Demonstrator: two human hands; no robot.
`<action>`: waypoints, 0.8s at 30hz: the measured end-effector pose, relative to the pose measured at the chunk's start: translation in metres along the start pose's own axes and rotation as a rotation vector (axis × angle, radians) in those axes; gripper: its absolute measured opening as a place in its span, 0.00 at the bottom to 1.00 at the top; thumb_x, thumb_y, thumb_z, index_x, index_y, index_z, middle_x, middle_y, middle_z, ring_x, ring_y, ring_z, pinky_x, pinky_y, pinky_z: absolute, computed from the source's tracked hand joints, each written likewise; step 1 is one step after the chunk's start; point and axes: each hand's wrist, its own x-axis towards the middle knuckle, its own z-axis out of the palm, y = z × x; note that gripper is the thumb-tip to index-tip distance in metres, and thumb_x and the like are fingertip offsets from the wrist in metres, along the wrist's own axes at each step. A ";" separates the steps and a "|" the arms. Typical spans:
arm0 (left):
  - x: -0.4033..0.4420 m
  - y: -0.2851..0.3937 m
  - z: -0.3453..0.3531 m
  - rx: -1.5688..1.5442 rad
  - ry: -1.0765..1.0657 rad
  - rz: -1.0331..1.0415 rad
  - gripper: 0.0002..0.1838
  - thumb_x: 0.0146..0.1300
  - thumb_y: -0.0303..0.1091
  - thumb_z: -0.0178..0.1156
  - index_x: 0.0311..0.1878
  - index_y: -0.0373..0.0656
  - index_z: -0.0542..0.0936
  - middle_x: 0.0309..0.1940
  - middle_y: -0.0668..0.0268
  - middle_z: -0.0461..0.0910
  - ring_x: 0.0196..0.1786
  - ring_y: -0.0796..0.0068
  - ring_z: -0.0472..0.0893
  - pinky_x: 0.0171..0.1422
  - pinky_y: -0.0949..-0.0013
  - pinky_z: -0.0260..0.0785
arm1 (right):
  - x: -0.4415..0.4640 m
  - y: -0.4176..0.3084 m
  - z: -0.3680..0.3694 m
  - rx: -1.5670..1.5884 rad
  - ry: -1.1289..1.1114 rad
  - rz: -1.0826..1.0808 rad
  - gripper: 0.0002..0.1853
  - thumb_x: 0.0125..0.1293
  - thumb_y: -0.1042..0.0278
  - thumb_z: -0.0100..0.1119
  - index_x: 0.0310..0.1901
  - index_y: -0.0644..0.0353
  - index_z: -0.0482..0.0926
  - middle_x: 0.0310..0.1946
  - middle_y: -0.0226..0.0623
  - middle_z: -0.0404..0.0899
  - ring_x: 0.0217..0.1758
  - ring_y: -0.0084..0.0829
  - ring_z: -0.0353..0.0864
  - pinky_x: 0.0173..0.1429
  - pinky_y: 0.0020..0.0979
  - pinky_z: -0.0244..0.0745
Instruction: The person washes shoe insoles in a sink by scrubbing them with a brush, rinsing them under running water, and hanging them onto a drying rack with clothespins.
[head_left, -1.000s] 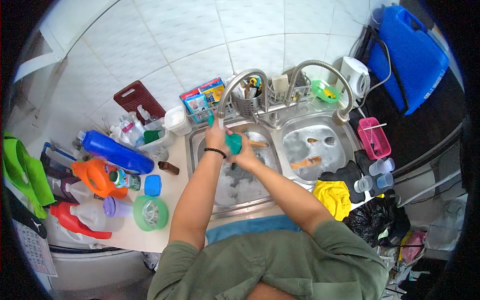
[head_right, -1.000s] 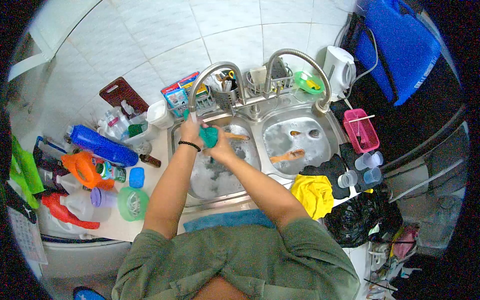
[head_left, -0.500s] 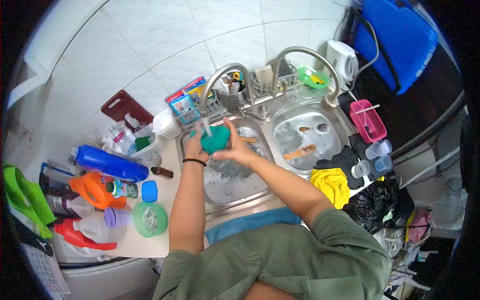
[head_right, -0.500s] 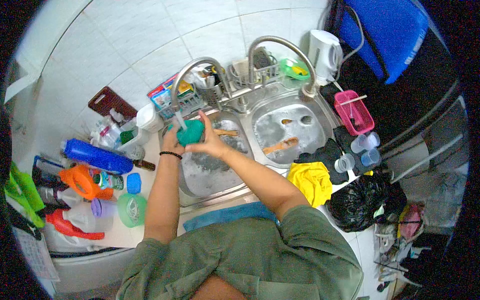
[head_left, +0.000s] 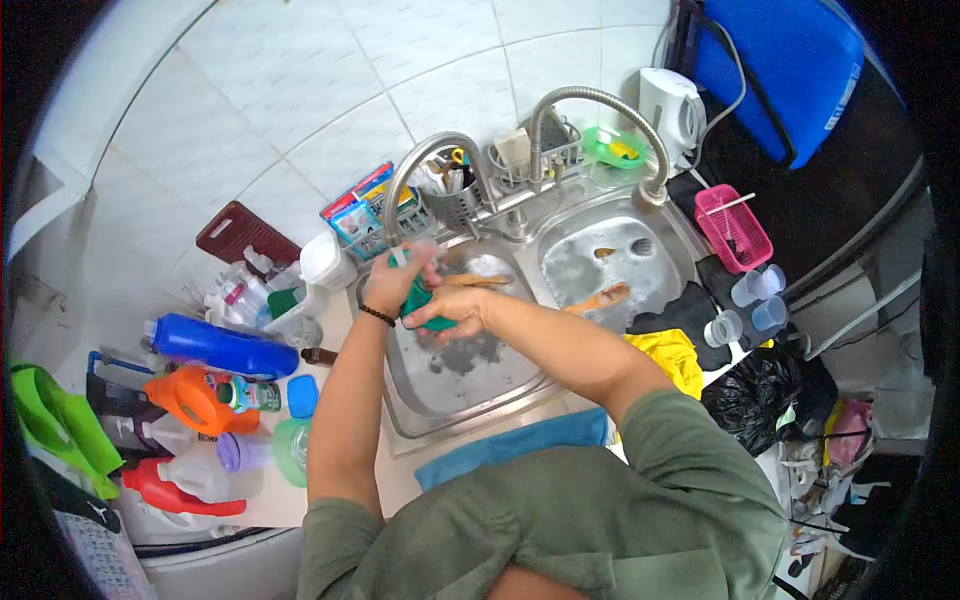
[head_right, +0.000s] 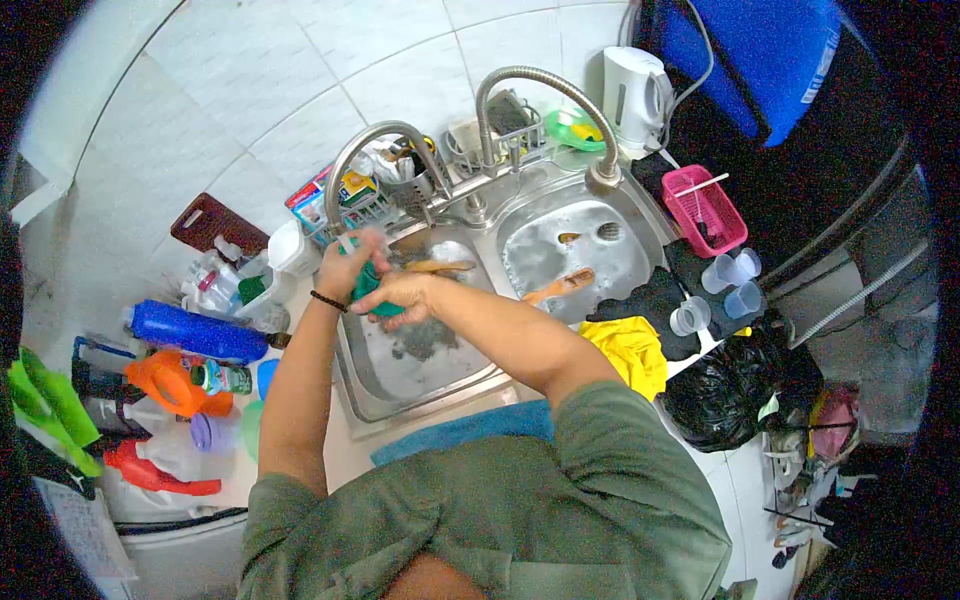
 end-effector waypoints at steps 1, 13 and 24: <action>0.008 -0.009 -0.009 0.014 -0.067 0.036 0.17 0.63 0.29 0.59 0.55 0.39 0.73 0.33 0.67 0.81 0.37 0.75 0.82 0.39 0.72 0.75 | 0.005 0.002 0.005 -0.057 0.055 -0.027 0.18 0.55 0.72 0.67 0.47 0.54 0.73 0.36 0.30 0.79 0.38 0.29 0.82 0.27 0.30 0.73; 0.018 -0.008 0.000 0.029 0.119 0.017 0.23 0.64 0.52 0.56 0.32 0.37 0.78 0.20 0.66 0.77 0.26 0.74 0.78 0.31 0.70 0.69 | 0.004 -0.006 0.027 -0.497 0.462 -0.130 0.19 0.55 0.63 0.64 0.47 0.62 0.75 0.32 0.41 0.80 0.35 0.35 0.83 0.31 0.36 0.75; 0.016 -0.023 0.030 -0.098 0.479 -0.059 0.23 0.68 0.56 0.49 0.29 0.46 0.69 0.17 0.71 0.68 0.16 0.75 0.67 0.19 0.68 0.58 | 0.038 0.040 0.003 -0.909 0.666 -0.308 0.24 0.53 0.56 0.64 0.46 0.67 0.76 0.35 0.55 0.81 0.39 0.54 0.81 0.45 0.43 0.75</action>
